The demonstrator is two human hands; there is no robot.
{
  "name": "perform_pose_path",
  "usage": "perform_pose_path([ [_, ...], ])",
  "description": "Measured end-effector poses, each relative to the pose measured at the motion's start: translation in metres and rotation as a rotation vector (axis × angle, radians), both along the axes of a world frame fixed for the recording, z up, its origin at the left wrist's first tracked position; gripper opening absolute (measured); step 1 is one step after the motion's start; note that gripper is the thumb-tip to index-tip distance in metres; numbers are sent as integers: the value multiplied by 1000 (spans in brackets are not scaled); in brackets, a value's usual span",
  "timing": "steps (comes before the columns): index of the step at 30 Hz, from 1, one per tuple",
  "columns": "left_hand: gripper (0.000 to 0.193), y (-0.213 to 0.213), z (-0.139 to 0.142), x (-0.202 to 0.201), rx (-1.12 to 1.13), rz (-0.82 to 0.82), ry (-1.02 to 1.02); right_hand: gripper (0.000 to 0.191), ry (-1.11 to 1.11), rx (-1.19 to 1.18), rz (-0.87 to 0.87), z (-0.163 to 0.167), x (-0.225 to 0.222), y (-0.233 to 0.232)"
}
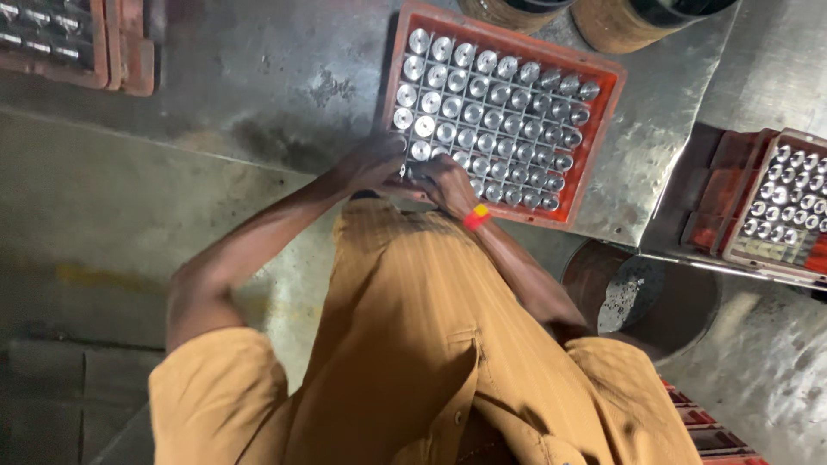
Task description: The person places small metal cup-shaped components one at a time into the cells of a red grid tray on a steel workbench, occasionally rubbing the tray surface with a stone and handling cylindrical metal pieces. They also reach into nearby buckets and crates of parts while filling the tray.
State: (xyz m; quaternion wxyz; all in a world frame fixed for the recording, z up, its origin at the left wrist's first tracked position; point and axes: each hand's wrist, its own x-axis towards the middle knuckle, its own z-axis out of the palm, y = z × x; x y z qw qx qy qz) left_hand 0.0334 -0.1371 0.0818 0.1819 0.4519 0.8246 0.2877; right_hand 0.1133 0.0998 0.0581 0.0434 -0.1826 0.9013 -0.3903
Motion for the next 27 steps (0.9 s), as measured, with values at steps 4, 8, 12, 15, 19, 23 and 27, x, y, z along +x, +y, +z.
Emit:
perform_pose_path([
  [4, 37, -35, 15, -1, 303, 444, -408, 26, 36, -257, -235, 12, 6, 33],
  [8, 36, -12, 8, 29, 553, 735, -703, 33, -426, -763, -595, 0, 11, 34],
  [12, 34, -3, 3, 51, 347, 663, -558, 40, -530, -481, -550, -13, 14, 14],
  [15, 40, -10, 7, 59, 261, 481, 18, 46, -113, -49, -141, -6, 14, 5],
  [19, 24, 1, 5, 68, 256, 675, -532, 26, 94, -32, 122, 18, 18, -5],
  [23, 26, 15, -6, 61, 259, 579, -28, 23, -13, -13, -156, 36, 13, -8],
  [27, 23, 43, -9, 17, 109, 615, 13, 23, 140, -27, -396, 40, -24, 17],
])
